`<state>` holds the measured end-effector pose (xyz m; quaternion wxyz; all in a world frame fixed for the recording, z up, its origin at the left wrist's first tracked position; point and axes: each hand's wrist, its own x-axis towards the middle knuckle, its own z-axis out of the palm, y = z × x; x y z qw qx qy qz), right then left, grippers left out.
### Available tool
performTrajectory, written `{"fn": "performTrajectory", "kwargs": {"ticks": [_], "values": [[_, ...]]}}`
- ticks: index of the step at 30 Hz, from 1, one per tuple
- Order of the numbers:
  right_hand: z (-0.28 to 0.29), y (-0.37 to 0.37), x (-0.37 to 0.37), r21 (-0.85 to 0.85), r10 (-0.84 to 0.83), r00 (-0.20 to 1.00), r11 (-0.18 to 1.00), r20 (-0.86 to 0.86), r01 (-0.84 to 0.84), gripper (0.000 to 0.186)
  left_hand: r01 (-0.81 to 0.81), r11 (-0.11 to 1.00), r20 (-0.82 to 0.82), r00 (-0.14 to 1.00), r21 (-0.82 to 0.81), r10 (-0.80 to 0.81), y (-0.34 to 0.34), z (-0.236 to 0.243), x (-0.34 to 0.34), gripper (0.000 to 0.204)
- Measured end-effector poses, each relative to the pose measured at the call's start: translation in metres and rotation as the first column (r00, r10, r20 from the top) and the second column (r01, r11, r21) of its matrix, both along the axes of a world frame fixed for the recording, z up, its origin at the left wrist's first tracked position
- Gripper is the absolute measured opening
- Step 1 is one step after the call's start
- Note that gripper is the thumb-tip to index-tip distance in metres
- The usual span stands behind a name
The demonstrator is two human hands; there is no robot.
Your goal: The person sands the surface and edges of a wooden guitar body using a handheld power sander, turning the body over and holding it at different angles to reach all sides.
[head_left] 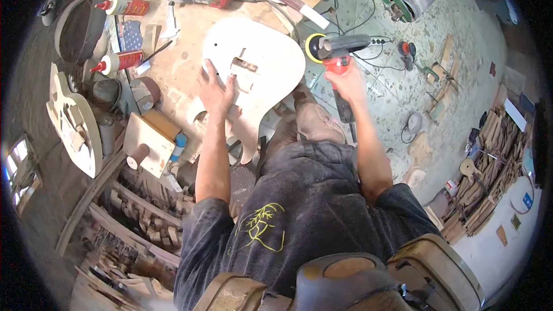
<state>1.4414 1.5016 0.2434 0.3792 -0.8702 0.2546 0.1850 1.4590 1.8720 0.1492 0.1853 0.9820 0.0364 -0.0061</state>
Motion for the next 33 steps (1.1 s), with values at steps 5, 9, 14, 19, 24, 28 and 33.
{"fn": "performTrajectory", "kwargs": {"ticks": [5,9,14,19,24,28,33], "values": [[0.016,0.024,-0.005,-0.071,0.135,0.990,0.989,0.036,-0.133,0.074,0.005,0.999,-0.028,1.000,0.045,-0.003,-0.001,0.000,-0.001,0.090],[0.019,0.061,-0.002,-0.106,0.361,0.933,0.927,0.002,-0.358,0.070,0.002,1.000,-0.017,1.000,0.024,-0.001,-0.002,0.000,0.000,0.091],[0.022,0.054,0.020,-0.119,0.202,0.979,0.972,-0.003,-0.201,0.073,-0.011,1.000,-0.031,0.999,0.024,0.012,-0.001,0.002,0.000,0.092],[-0.008,0.010,0.012,-0.103,0.069,0.996,0.993,0.059,-0.063,0.082,0.002,0.999,0.005,1.000,0.048,-0.002,-0.004,0.003,0.001,0.089],[0.013,0.021,0.005,-0.138,0.078,0.996,0.988,0.035,-0.072,0.077,0.005,0.999,0.022,1.000,0.031,-0.005,-0.002,0.002,0.000,0.088],[0.026,0.060,0.012,-0.138,0.237,0.968,0.965,0.087,-0.224,0.067,0.011,0.999,0.047,0.999,0.048,-0.013,-0.002,0.002,-0.001,0.089],[0.021,0.075,0.038,-0.216,0.317,0.945,0.931,0.079,-0.294,0.064,0.011,1.000,0.033,0.999,0.005,-0.011,-0.004,0.003,0.002,0.088]]}}
